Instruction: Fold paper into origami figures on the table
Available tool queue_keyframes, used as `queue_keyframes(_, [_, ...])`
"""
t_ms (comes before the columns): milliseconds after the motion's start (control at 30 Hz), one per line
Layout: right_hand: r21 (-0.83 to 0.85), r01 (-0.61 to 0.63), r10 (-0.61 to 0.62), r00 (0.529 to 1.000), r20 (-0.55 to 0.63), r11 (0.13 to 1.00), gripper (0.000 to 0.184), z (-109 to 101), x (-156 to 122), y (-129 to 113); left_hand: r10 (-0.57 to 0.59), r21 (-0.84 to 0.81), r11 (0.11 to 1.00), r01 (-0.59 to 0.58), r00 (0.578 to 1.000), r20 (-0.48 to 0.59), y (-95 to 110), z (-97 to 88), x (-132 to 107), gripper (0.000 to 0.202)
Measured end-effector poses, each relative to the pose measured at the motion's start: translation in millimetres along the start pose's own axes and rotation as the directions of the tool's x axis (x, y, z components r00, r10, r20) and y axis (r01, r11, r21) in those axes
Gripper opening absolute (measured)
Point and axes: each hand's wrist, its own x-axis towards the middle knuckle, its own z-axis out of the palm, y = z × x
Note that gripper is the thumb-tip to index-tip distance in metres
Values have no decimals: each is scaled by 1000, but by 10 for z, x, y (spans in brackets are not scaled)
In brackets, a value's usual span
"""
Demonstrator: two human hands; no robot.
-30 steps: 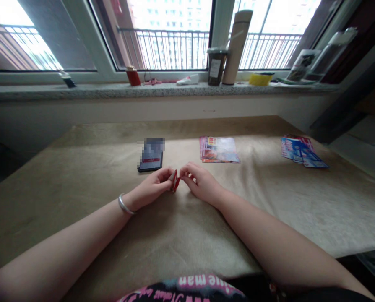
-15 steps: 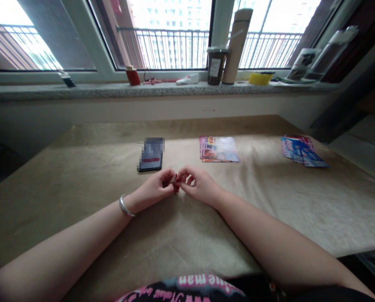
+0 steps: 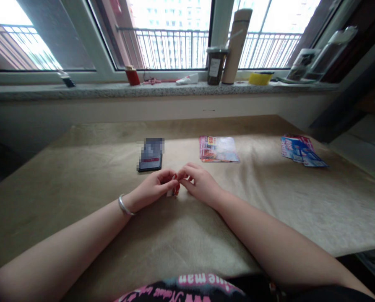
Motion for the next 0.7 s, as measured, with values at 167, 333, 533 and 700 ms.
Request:
queue_keyframes(167, [68,-13,13,1000,1,998,7,-6,-3,29,18,-131,991,-12,999,42,27,-29,-2,31])
queue_keyframes(333, [127,-24,24,1000,2,992,6,-6,-5,60,-23,-162,986,34,998,66,9,-58,4,33])
queue_keyframes(533, [155,-16,16,1000,1,988,8,-23,-5,41,-35,-197,979,52,996,87,25,-60,5,31])
queue_keyframes(700, [139,3,-3,1000,2,990,8,-20,-4,25,-28,-184,982,36,999,45,28,-35,8,28])
